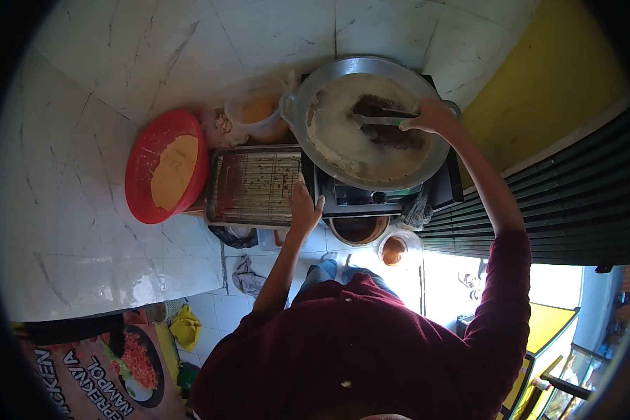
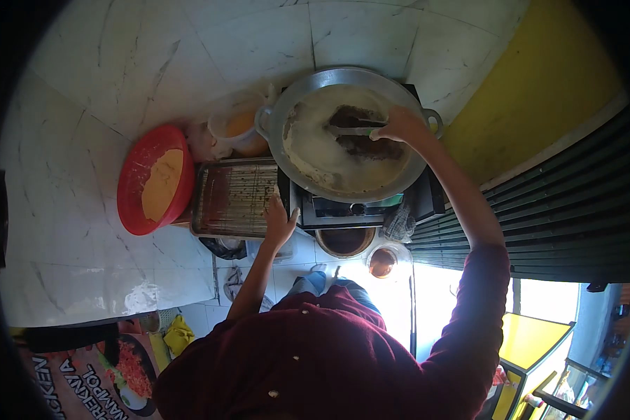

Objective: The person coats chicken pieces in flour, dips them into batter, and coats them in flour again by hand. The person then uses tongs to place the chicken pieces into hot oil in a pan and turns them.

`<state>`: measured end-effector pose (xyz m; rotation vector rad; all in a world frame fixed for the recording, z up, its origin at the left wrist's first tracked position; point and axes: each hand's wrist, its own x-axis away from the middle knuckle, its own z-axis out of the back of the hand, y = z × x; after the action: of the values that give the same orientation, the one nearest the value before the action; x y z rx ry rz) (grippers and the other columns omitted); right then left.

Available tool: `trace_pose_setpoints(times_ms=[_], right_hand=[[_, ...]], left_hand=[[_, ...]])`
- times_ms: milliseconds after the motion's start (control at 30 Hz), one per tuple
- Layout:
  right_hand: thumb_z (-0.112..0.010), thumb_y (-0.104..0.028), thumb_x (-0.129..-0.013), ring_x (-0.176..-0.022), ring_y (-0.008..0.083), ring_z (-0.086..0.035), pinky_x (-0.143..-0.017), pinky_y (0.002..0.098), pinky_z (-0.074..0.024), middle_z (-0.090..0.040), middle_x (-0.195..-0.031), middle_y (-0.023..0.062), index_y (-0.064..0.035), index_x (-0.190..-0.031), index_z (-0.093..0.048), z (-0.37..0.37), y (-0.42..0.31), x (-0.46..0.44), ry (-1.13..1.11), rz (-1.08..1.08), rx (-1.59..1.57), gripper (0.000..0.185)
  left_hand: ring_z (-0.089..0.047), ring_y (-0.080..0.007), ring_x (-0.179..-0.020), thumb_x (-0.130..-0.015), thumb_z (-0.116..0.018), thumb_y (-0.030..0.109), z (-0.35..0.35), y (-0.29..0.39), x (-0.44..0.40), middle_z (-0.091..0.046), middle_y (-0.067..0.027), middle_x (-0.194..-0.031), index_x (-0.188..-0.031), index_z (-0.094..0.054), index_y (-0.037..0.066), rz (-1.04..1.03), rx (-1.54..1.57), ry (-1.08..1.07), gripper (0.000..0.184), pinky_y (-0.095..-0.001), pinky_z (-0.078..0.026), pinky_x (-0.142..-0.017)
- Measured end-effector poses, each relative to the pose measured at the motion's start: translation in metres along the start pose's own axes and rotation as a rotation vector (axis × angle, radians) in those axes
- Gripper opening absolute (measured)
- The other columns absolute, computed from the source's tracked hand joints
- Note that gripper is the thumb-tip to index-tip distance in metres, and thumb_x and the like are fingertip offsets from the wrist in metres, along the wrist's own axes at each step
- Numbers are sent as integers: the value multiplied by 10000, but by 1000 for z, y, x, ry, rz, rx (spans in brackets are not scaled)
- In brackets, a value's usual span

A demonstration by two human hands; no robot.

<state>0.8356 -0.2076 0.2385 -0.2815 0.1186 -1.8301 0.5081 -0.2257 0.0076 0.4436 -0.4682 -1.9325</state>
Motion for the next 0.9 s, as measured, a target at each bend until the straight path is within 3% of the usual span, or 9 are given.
trace_pose_setpoints(times_ms=[67,167,300,400,567,667,900], right_hand=[[-737,-441,-508,-742,322,-598,-660,387,-463,-609,-801,196,44,-855,-590,4,0,5,89,-38,49,615],[-733,-415,-505,-816,334,-591,-708,399,-464,-601,-832,205,37,-829,-593,15,-4,11,84,-98,64,574],[-740,-415,-497,-827,341,-592,-725,403,-468,-604,-852,216,46,-847,-598,8,11,4,126,-108,72,596],[-734,-437,-509,-792,331,-600,-709,393,-466,-608,-853,218,56,-875,-585,2,17,-6,-4,-163,114,632],[-745,-405,-507,-760,324,-611,-683,401,-468,-614,-770,215,52,-776,-612,-14,16,-22,-33,-132,58,547],[-753,-378,-513,-748,326,-607,-669,405,-467,-610,-771,216,41,-789,-614,-22,12,-23,93,-75,80,521],[-758,-317,-526,-755,327,-612,-680,386,-489,-621,-782,193,19,-779,-628,-23,9,-13,52,-12,66,440]], left_hand=[[-298,-385,-1198,-809,-536,321,-1,-1,0,-296,-266,-1276,-1248,-250,-102,5,-5,-5,673,-582,-221,-947],[-303,-385,-1194,-805,-542,323,-2,-2,0,-297,-262,-1277,-1251,-246,-101,-16,-23,21,682,-576,-225,-949],[-308,-387,-1190,-803,-545,317,3,1,0,-296,-264,-1276,-1249,-246,-104,-12,-11,-3,683,-571,-226,-954],[-313,-388,-1185,-802,-548,311,2,1,0,-301,-267,-1271,-1247,-247,-106,-20,-14,4,680,-575,-226,-953],[-319,-391,-1178,-800,-551,307,-1,1,1,-312,-268,-1258,-1245,-250,-107,-19,-31,16,679,-587,-226,-945],[-322,-392,-1175,-799,-552,307,-1,1,0,-314,-266,-1254,-1241,-255,-102,-19,-26,35,671,-594,-227,-939],[-322,-390,-1175,-800,-551,310,-2,0,1,-313,-259,-1256,-1242,-250,-90,-14,-19,33,668,-596,-238,-930]])
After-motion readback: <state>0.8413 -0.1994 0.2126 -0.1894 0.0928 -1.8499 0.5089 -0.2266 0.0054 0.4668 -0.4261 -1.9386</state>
